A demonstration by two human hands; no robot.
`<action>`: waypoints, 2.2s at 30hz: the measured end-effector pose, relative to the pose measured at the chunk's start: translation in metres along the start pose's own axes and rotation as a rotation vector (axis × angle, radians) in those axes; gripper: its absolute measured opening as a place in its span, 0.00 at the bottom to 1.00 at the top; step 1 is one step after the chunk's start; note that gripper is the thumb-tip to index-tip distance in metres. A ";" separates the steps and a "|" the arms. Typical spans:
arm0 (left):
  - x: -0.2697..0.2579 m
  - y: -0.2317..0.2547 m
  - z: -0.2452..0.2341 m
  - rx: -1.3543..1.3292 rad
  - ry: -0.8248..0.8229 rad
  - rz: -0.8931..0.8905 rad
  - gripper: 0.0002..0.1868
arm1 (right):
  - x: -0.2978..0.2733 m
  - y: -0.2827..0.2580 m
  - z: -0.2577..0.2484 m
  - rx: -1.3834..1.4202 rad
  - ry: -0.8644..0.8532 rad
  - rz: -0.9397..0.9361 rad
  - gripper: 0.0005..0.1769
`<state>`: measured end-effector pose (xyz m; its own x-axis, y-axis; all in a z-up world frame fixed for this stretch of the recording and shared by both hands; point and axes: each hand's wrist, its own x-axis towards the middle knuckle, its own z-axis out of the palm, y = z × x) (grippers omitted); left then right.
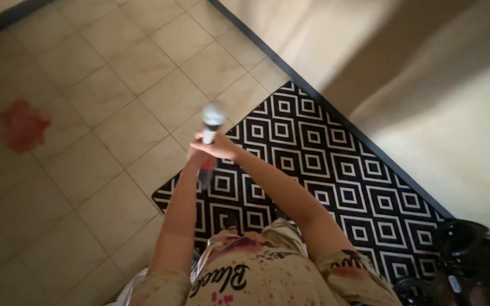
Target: Sweeping the tile floor with a broom and tidying pillows on a bed.
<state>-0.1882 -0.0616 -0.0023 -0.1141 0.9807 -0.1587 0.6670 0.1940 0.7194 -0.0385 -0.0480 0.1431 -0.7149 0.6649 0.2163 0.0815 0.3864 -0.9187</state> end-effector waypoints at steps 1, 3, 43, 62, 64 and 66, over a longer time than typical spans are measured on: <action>0.003 0.007 -0.004 -0.004 0.007 -0.001 0.20 | 0.004 0.001 -0.005 -0.004 -0.007 -0.004 0.14; 0.003 0.021 -0.009 0.170 0.031 -0.126 0.20 | 0.008 0.002 -0.014 0.047 0.031 0.087 0.11; 0.074 0.173 0.086 0.193 -0.028 0.298 0.14 | -0.057 -0.054 -0.208 0.130 0.572 0.300 0.13; 0.114 0.334 0.121 -0.055 -0.224 0.482 0.11 | -0.057 0.087 -0.271 -0.170 0.224 0.437 0.16; 0.120 0.320 0.113 -0.003 -0.197 0.434 0.11 | -0.046 0.081 -0.269 -0.124 0.185 0.442 0.15; 0.119 0.297 0.107 0.049 -0.174 0.380 0.12 | -0.035 0.091 -0.259 0.199 0.260 0.257 0.14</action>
<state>0.0752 0.1101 0.1200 0.2699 0.9629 -0.0031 0.6726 -0.1863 0.7162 0.1735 0.1294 0.1374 -0.4872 0.8729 0.0248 0.0806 0.0732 -0.9941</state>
